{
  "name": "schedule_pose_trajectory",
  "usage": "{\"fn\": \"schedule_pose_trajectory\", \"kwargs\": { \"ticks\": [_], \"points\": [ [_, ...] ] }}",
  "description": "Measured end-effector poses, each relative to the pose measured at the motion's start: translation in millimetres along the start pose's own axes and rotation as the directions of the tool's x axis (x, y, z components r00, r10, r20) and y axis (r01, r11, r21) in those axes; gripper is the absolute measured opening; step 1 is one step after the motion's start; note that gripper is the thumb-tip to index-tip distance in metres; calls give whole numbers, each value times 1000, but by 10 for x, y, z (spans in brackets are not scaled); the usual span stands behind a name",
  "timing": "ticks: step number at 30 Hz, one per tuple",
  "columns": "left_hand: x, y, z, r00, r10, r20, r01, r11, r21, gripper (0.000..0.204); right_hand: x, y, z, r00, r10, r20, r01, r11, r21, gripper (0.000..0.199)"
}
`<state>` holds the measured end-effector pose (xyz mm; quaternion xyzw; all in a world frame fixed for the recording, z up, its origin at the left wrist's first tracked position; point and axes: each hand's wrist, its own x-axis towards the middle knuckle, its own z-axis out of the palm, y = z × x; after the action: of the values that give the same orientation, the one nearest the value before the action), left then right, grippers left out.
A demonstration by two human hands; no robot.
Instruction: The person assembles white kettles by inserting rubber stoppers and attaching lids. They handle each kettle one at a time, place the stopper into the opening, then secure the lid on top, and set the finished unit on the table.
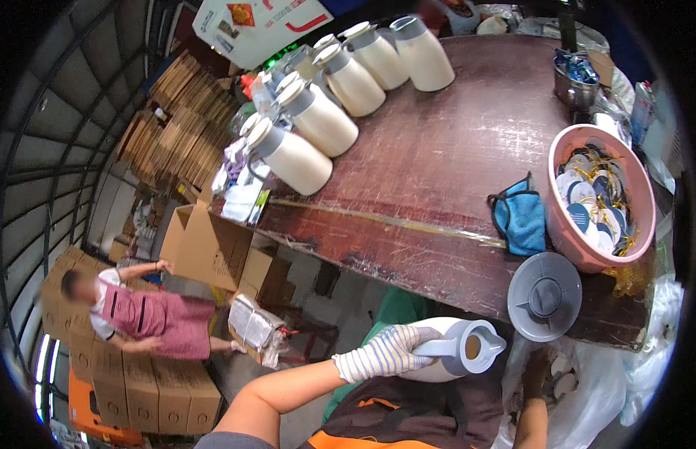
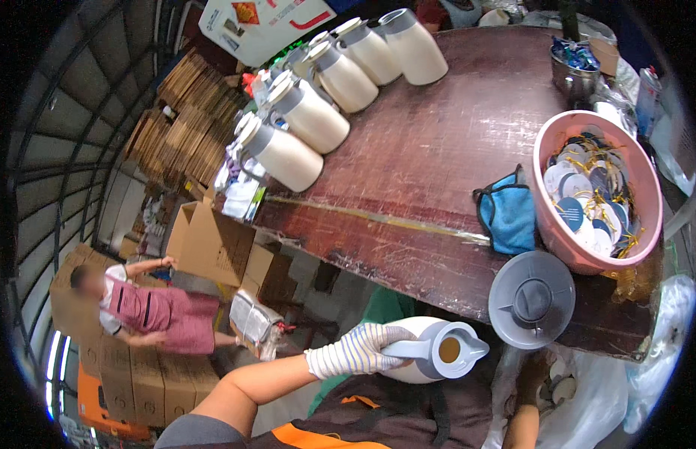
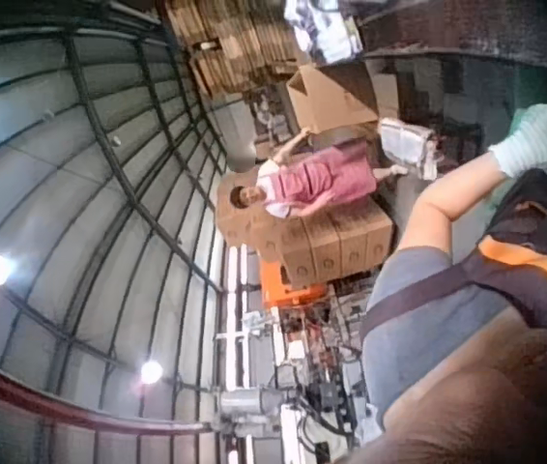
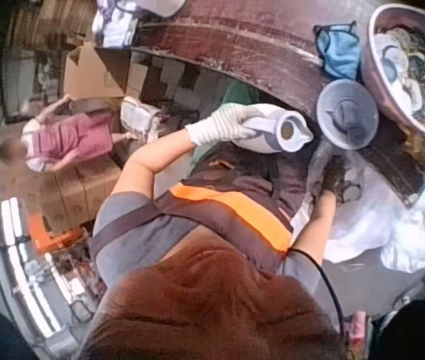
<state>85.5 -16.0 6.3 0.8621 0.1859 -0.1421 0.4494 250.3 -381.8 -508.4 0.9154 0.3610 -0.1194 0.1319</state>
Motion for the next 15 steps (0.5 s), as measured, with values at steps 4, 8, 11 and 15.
{"fn": "schedule_pose_trajectory", "kwargs": {
  "ticks": [4,8,11,15],
  "points": [
    [-125,-115,61,997,-74,9,75,991,-110,40,-392,-39,-454,954,227,198,-286,885,367,63],
    [-70,-82,34,1000,19,4,-18,984,-178,37,-864,405,202,776,478,411,-422,-91,902,62],
    [-330,-63,10,998,50,-40,-57,979,-195,37,-1169,237,-1529,870,158,468,-250,-675,694,81],
    [-379,-52,89,959,270,84,-272,962,17,43,-1567,-337,-4330,986,160,-53,136,-567,812,80]
  ]
}}
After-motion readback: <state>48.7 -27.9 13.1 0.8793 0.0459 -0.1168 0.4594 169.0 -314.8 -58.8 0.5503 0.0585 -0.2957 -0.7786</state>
